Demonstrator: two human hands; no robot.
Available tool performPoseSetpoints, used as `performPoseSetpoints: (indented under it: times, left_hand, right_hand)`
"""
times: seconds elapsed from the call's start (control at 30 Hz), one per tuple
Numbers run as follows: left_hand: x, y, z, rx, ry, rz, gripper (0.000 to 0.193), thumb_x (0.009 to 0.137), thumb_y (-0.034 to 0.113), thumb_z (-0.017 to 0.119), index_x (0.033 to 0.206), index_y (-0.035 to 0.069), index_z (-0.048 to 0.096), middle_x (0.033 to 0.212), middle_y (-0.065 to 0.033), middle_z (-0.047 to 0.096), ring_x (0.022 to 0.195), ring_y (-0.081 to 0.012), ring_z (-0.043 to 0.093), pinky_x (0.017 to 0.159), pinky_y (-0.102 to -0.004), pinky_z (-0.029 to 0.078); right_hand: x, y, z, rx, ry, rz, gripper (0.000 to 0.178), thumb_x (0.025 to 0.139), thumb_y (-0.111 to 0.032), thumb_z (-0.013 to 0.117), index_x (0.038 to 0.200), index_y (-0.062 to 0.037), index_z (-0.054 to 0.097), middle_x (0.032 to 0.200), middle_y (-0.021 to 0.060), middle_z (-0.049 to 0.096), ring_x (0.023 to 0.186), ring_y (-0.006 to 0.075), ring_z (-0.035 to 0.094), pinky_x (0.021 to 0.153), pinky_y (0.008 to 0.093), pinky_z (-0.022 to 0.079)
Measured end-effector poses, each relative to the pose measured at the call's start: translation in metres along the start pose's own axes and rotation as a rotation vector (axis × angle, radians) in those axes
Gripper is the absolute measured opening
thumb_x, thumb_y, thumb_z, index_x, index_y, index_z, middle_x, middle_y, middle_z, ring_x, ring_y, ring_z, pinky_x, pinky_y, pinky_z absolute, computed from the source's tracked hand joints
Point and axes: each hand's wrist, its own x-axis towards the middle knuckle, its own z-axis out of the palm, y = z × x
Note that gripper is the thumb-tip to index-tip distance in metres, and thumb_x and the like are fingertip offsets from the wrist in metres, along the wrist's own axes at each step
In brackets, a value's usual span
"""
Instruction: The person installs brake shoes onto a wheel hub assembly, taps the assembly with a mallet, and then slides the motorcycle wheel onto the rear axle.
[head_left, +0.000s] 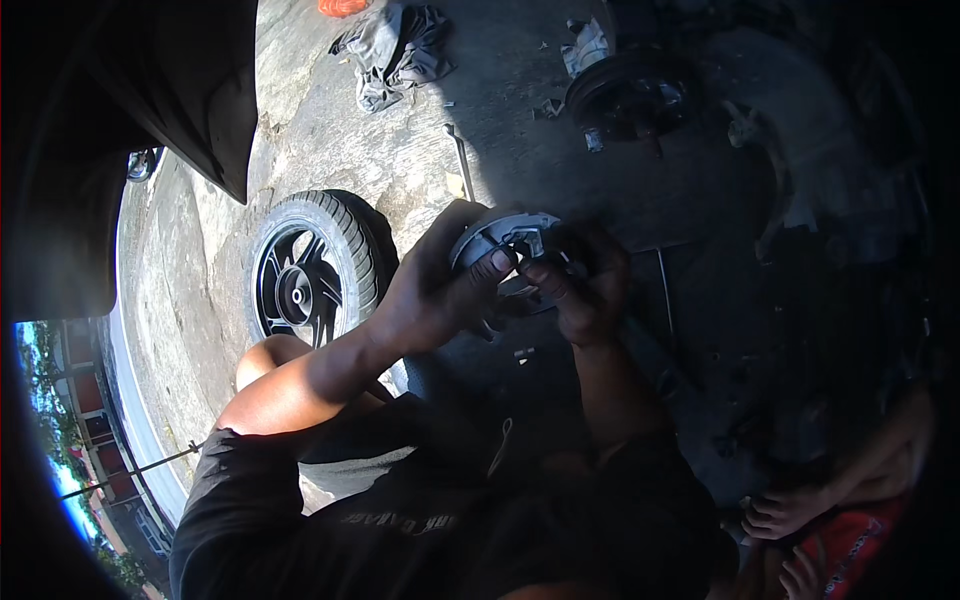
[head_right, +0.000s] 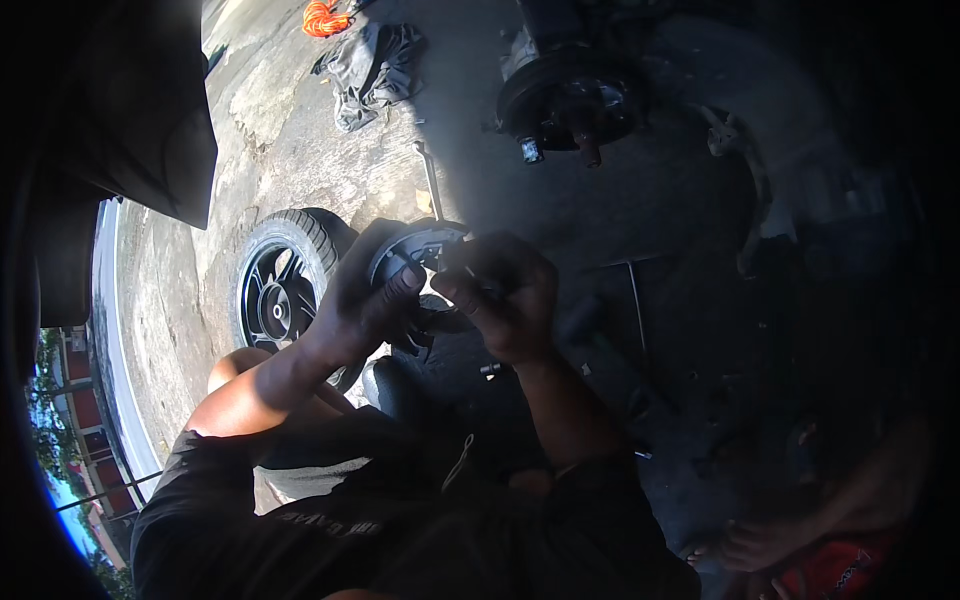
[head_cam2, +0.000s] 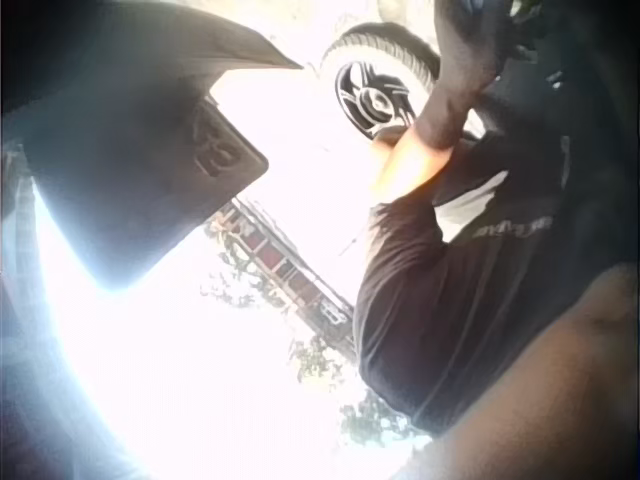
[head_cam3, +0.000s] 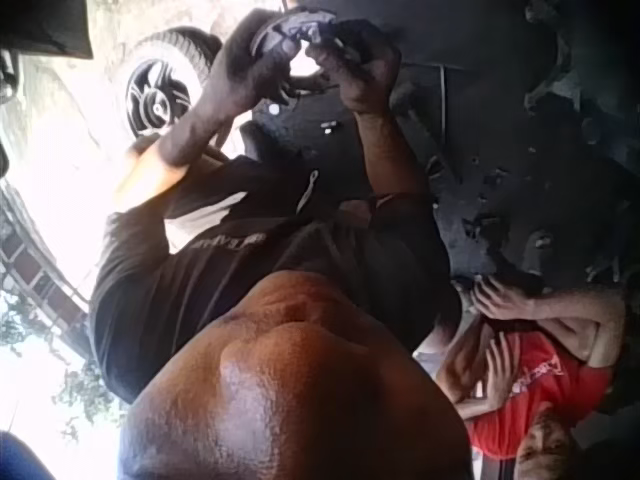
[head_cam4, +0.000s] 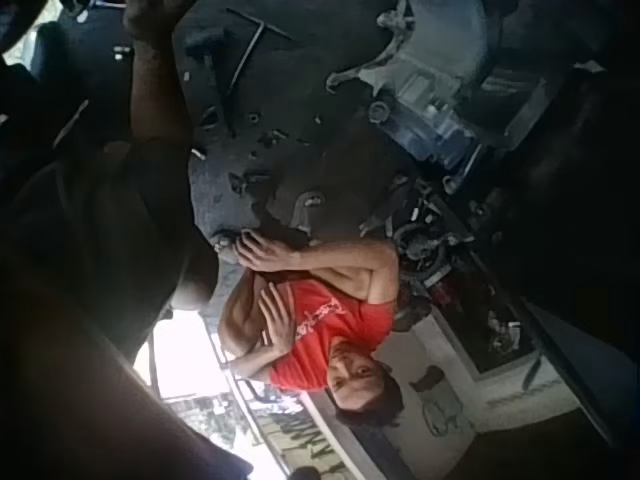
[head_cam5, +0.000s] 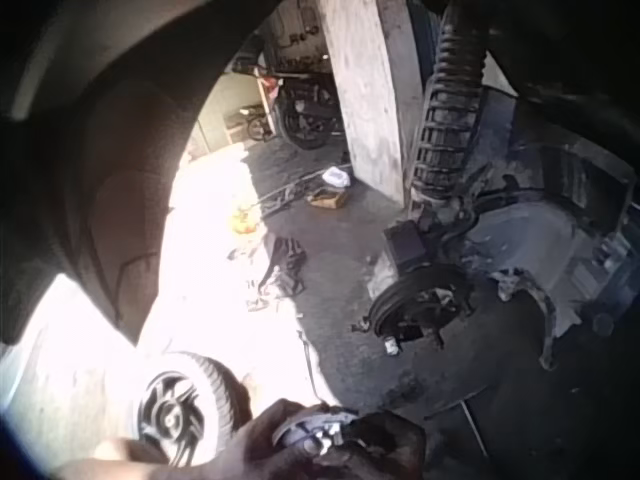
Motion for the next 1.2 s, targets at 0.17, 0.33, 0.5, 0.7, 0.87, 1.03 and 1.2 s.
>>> performPoseSetpoints:
  times: [0.17,0.33,0.5,0.7,0.87,1.03,1.2]
  left_hand:
    - [0.001,0.001,-0.004,0.047,0.035,0.003,0.043,0.094,0.033,0.063,0.121,0.003,0.05,0.097,-0.0047,0.059,0.083,-0.0089,0.054,0.071,-0.025,0.045]
    - [-0.001,-0.001,-0.002,0.049,0.024,0.108,0.041,0.096,0.027,0.061,0.127,0.004,0.047,0.097,-0.0049,0.061,0.074,-0.0071,0.059,0.062,-0.0221,0.05]
    - [-0.001,0.001,-0.001,0.037,0.018,0.071,0.044,0.094,0.035,0.062,0.122,0.003,0.05,0.092,-0.0029,0.057,0.08,-0.0078,0.052,0.068,-0.0234,0.043]
    - [0.001,-0.011,-0.003,-0.038,0.054,0.092,0.04,0.095,0.03,0.062,0.123,0.005,0.049,0.077,-0.0004,0.057,0.065,-0.0055,0.055,0.056,-0.021,0.043]
    - [0.002,-0.014,-0.003,-0.101,0.043,0.094,0.04,0.096,0.033,0.061,0.121,0.005,0.05,0.074,0.0012,0.056,0.062,-0.0056,0.055,0.053,-0.0213,0.042]
    - [0.004,-0.018,-0.005,-0.083,0.049,0.058,0.052,0.094,0.041,0.06,0.126,0.002,0.047,0.072,-0.0042,0.058,0.059,-0.0111,0.059,0.051,-0.0228,0.046]
    - [0.006,-0.021,-0.01,-0.136,-0.005,0.014,0.057,0.094,0.041,0.061,0.132,0.002,0.045,0.071,-0.0048,0.058,0.057,-0.0105,0.057,0.052,-0.023,0.046]
  right_hand:
    - [-0.004,-0.004,-0.004,0.021,0.026,-0.04,0.018,0.077,-0.003,0.076,0.09,-0.0007,0.064,0.083,0.0048,0.067,0.077,0.0098,0.061,0.07,0.0253,0.047]
    - [0.0,-0.005,0.0,-0.005,0.029,-0.055,0.019,0.077,-0.005,0.076,0.09,-0.0004,0.064,0.082,0.0046,0.066,0.075,0.01,0.061,0.069,0.0254,0.047]
    - [-0.001,-0.007,-0.001,0.001,0.034,-0.04,0.017,0.077,-0.005,0.075,0.09,-0.0008,0.064,0.082,0.0046,0.066,0.076,0.0102,0.061,0.069,0.0258,0.047]
    - [-0.005,-0.008,0.002,-0.008,0.086,0.029,0.015,0.078,-0.004,0.074,0.089,-0.001,0.065,0.083,0.0054,0.067,0.078,0.0102,0.061,0.07,0.0259,0.047]
    - [-0.003,-0.009,0.004,-0.057,0.077,-0.01,0.013,0.079,-0.003,0.073,0.088,-0.0008,0.064,0.083,0.0054,0.067,0.079,0.0108,0.062,0.071,0.026,0.048]
    - [-0.007,-0.006,0.004,-0.045,0.091,0.054,0.015,0.079,-0.002,0.073,0.091,-0.0002,0.063,0.086,0.0066,0.067,0.082,0.0113,0.063,0.073,0.0268,0.049]
    - [-0.005,-0.008,0.012,0.016,0.18,-0.093,0.027,0.08,0.0,0.071,0.103,0.0008,0.057,0.091,0.0085,0.066,0.083,0.0129,0.063,0.074,0.0283,0.049]
